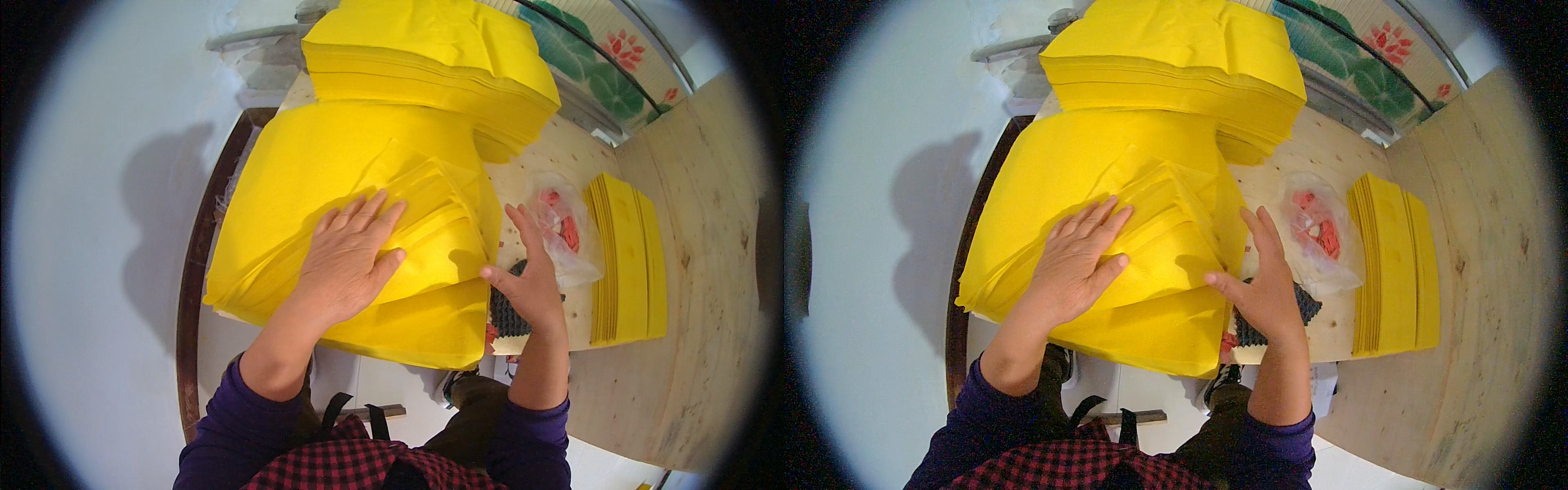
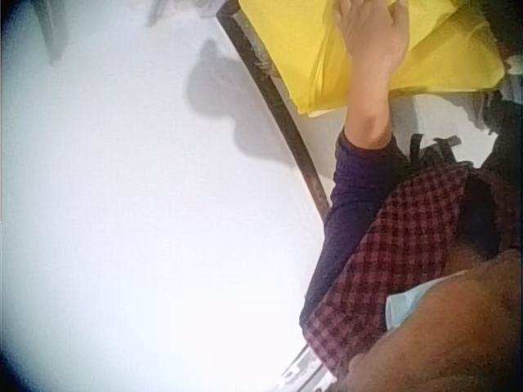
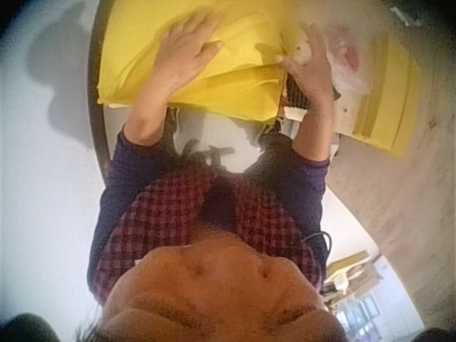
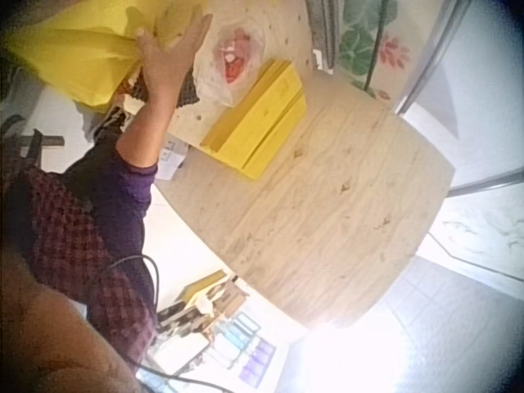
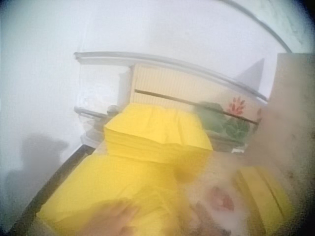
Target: The person repeatedly folds a stack of yellow paper sheets on a wooden table. They use both hands to crease the edges and smooth the folds. The person occasionally picks up small red clips from a plastic bag and places them on the table.
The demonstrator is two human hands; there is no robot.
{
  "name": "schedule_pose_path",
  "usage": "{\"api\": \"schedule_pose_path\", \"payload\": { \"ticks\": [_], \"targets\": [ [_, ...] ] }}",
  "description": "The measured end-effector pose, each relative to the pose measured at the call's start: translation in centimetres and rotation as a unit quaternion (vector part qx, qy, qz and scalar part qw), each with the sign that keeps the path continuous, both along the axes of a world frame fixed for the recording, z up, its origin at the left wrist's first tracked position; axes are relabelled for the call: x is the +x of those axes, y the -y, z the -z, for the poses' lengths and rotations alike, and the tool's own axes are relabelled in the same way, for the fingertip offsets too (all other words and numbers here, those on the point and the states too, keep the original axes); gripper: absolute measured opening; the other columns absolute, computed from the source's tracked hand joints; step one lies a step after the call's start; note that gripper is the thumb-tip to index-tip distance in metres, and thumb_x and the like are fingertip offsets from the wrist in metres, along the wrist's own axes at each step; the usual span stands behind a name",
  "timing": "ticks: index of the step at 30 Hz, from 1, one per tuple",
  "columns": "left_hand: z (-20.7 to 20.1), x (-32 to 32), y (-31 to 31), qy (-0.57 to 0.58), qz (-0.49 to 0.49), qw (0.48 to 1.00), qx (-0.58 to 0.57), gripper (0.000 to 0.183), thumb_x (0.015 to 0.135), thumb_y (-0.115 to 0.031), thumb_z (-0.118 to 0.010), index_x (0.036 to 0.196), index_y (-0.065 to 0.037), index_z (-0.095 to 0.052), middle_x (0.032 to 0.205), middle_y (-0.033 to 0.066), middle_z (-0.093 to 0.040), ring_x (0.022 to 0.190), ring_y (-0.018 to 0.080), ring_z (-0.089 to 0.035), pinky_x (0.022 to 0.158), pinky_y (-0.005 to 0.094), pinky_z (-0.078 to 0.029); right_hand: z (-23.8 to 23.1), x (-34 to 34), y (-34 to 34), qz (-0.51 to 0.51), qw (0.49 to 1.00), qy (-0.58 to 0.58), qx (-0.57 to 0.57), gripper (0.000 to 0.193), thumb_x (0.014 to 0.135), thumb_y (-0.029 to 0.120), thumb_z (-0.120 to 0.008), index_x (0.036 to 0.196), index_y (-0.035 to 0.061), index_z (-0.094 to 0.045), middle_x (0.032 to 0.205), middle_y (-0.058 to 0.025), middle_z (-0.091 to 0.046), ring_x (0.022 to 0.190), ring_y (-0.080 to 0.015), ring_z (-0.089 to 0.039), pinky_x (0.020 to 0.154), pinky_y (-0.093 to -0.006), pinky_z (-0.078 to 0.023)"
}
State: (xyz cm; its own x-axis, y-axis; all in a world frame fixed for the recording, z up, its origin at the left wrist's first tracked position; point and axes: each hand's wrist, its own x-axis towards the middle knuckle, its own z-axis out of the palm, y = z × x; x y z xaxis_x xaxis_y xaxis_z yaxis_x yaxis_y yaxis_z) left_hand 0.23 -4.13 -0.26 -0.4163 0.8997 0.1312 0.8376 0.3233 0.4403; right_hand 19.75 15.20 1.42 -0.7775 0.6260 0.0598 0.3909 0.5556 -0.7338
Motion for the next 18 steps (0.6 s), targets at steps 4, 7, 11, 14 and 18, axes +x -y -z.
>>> {"api": "schedule_pose_path", "payload": {
  "ticks": [4, 7, 11, 14, 18],
  "targets": [
    [0.1, 0.0, 0.0, -0.004, 0.004, 1.000, 0.009, 0.060, 0.097, -0.038, -0.049, 0.149, -0.010, -0.040, 0.154, 0.0188, -0.038, 0.142, 0.0381, -0.035, 0.117, 0.0516, -0.023, 1.6, -1.2, 0.5, 0.027, 0.999, -0.024, 0.007, 0.093, 0.071, 0.038, -0.084, 0.147, 0.0067, -0.041, 0.158, -0.0252, -0.027, 0.146, -0.0386, -0.028, 0.118, -0.0437, -0.026],
    [0.2, 0.0, 0.0, -0.005, 0.003, 1.000, 0.011, 0.060, 0.097, -0.038, -0.050, 0.149, -0.010, -0.040, 0.154, 0.0190, -0.038, 0.142, 0.0382, -0.034, 0.117, 0.0521, -0.023, 2.5, -1.8, 0.9, 0.053, 0.998, -0.025, 0.037, 0.089, 0.074, 0.037, -0.082, 0.148, 0.0104, -0.041, 0.159, -0.0207, -0.029, 0.146, -0.0349, -0.030, 0.118, -0.0413, -0.027],
    [0.1, -0.1, 0.1, -0.003, 0.005, 1.000, 0.009, 0.061, 0.097, -0.039, -0.049, 0.150, -0.010, -0.039, 0.154, 0.0191, -0.037, 0.142, 0.0382, -0.034, 0.117, 0.0523, -0.023, 2.9, -2.1, 1.0, 0.049, 0.998, 0.013, 0.041, 0.096, 0.068, 0.028, -0.085, 0.149, 0.0087, -0.037, 0.159, -0.0231, -0.026, 0.147, -0.0370, -0.028, 0.118, -0.0429, -0.026],
    [0.0, 0.0, 0.0, -0.004, 0.005, 1.000, 0.007, 0.061, 0.098, -0.039, -0.049, 0.150, -0.010, -0.039, 0.155, 0.0188, -0.037, 0.142, 0.0378, -0.034, 0.117, 0.0522, -0.023, 2.4, -1.5, 0.9, 0.024, 0.998, 0.038, 0.044, 0.104, 0.063, 0.027, -0.087, 0.150, 0.0064, -0.034, 0.158, -0.0272, -0.023, 0.147, -0.0404, -0.025, 0.119, -0.0454, -0.024],
    [-0.1, 0.0, 0.1, 0.000, 0.005, 1.000, 0.008, 0.060, 0.098, -0.039, -0.049, 0.150, -0.010, -0.039, 0.155, 0.0182, -0.037, 0.143, 0.0373, -0.033, 0.117, 0.0520, -0.023, 1.1, -0.3, 0.6, -0.035, 0.996, 0.068, 0.047, 0.109, 0.061, 0.030, -0.088, 0.152, 0.0085, -0.032, 0.160, -0.0263, -0.021, 0.148, -0.0398, -0.024, 0.119, -0.0455, -0.024]
  ]
}}
